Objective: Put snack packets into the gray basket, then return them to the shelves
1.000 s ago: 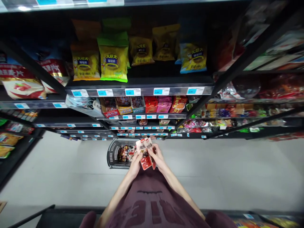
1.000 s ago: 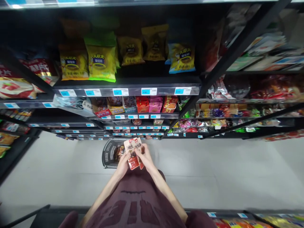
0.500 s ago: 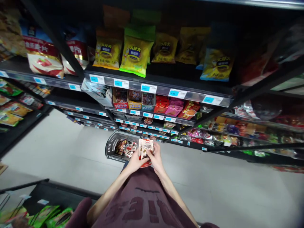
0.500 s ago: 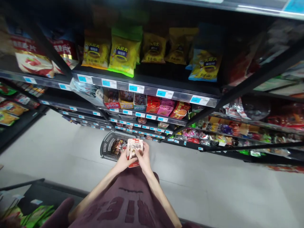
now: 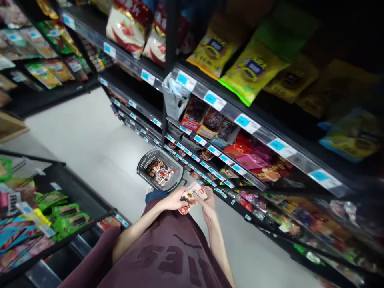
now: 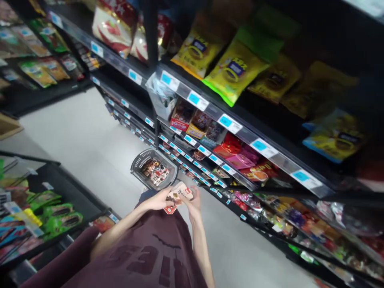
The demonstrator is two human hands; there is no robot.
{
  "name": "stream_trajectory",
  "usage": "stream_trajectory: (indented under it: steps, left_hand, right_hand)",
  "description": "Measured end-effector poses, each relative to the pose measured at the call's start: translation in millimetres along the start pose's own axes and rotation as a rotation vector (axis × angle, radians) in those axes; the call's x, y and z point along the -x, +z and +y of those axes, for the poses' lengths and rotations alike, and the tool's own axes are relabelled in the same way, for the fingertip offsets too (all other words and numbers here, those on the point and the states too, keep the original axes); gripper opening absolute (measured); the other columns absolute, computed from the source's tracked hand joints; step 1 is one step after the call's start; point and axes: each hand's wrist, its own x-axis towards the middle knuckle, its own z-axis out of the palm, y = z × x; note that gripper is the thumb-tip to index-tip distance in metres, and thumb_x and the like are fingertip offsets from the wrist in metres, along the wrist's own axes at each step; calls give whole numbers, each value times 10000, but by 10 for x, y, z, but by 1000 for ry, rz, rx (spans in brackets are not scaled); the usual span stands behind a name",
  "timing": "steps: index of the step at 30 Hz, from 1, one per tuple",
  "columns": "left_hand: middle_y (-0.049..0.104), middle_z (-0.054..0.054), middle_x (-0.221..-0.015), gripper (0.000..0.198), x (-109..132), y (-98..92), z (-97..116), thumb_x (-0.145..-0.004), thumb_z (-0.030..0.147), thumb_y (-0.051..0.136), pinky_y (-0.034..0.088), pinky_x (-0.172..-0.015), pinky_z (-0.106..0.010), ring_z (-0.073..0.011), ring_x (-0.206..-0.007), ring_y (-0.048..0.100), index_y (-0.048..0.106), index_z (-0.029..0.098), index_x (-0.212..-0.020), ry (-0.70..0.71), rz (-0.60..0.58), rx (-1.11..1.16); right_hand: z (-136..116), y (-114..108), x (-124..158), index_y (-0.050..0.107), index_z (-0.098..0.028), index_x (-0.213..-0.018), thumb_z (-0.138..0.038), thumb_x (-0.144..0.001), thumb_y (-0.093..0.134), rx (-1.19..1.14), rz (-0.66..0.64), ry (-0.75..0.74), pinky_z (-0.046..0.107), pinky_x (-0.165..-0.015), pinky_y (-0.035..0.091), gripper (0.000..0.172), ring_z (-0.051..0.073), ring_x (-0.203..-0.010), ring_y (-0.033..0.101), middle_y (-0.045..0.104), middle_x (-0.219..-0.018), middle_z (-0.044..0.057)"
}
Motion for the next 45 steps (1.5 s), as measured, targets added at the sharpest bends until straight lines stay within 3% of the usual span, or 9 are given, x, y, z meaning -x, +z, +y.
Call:
stream_trajectory:
  steps: [3,6,10,13,22,28,36,40,45]
  left_hand:
    - [694,-72,-1080,599,87,-104,-142,-632,225,811,509,-834,-315,-262,-955,658,629,187,-1201,-17,13,57]
    - [711,-52,-1029,593,143,-180,-322,-598,293,865,523,-816,-308,-233,-911,672,648,187,-1140,-97,169,288]
    - [737,-69,-967,510,196,-329,-493,-639,356,849,565,-791,-331,-214,-847,711,636,160,-1059,-229,401,719]
    - [755,-90,-932,516,273,-530,-565,-615,321,867,581,-757,-339,-229,-828,730,639,147,-1044,-274,484,798]
    - [753,-99,-977,519,642,-1309,-665,-635,284,850,577,-745,-311,-226,-880,725,636,150,-1088,-229,446,830]
    - [731,-86,-1039,502,758,-1593,-717,-672,224,779,559,-799,-310,-223,-933,706,610,162,-1141,-186,466,746]
    - [728,-17,-875,321,713,-1649,-860,-706,186,704,510,-821,-286,-202,-837,683,651,171,-1022,-220,538,404]
    - [737,-40,-937,376,618,-1578,-982,-706,240,746,529,-819,-287,-213,-885,699,637,167,-1058,-181,487,558]
    - [745,-88,-1015,341,374,-1357,-1258,-787,373,706,557,-803,-292,-209,-901,718,620,164,-1042,-229,392,650]
  right_hand:
    - [-122,-43,-53,610,-220,-1140,-251,-587,919,234,-144,89,332,-768,564,634,229,-860,703,742,-966,42]
    - [-215,32,-135,695,-175,-1031,-303,-625,901,368,-211,186,368,-841,565,473,249,-912,708,752,-1011,80]
    - [-200,319,-239,689,-187,-1109,-287,-608,913,322,-188,270,405,-926,564,558,258,-1011,706,743,-1112,86]
    - [-137,622,-278,677,-181,-1148,-282,-619,911,314,-194,300,420,-919,579,587,268,-1006,714,750,-1092,87]
    - [88,1479,-321,686,-164,-1164,-232,-638,892,231,-314,425,432,-944,586,569,301,-1047,713,742,-1140,106]
    - [239,1857,-281,699,-177,-1119,-213,-613,886,205,-262,421,441,-924,599,540,309,-1029,717,754,-1096,86]
    - [319,2026,-197,675,-179,-1176,-185,-596,896,228,-242,423,434,-909,613,620,289,-1029,711,740,-1131,91]
    - [322,1863,-297,656,-190,-1179,-236,-633,885,343,-245,430,433,-724,653,594,286,-945,723,734,-1130,94]
    - [276,1658,-557,693,-195,-1146,-345,-763,795,733,-314,180,414,-851,621,423,242,-905,720,742,-1087,87]
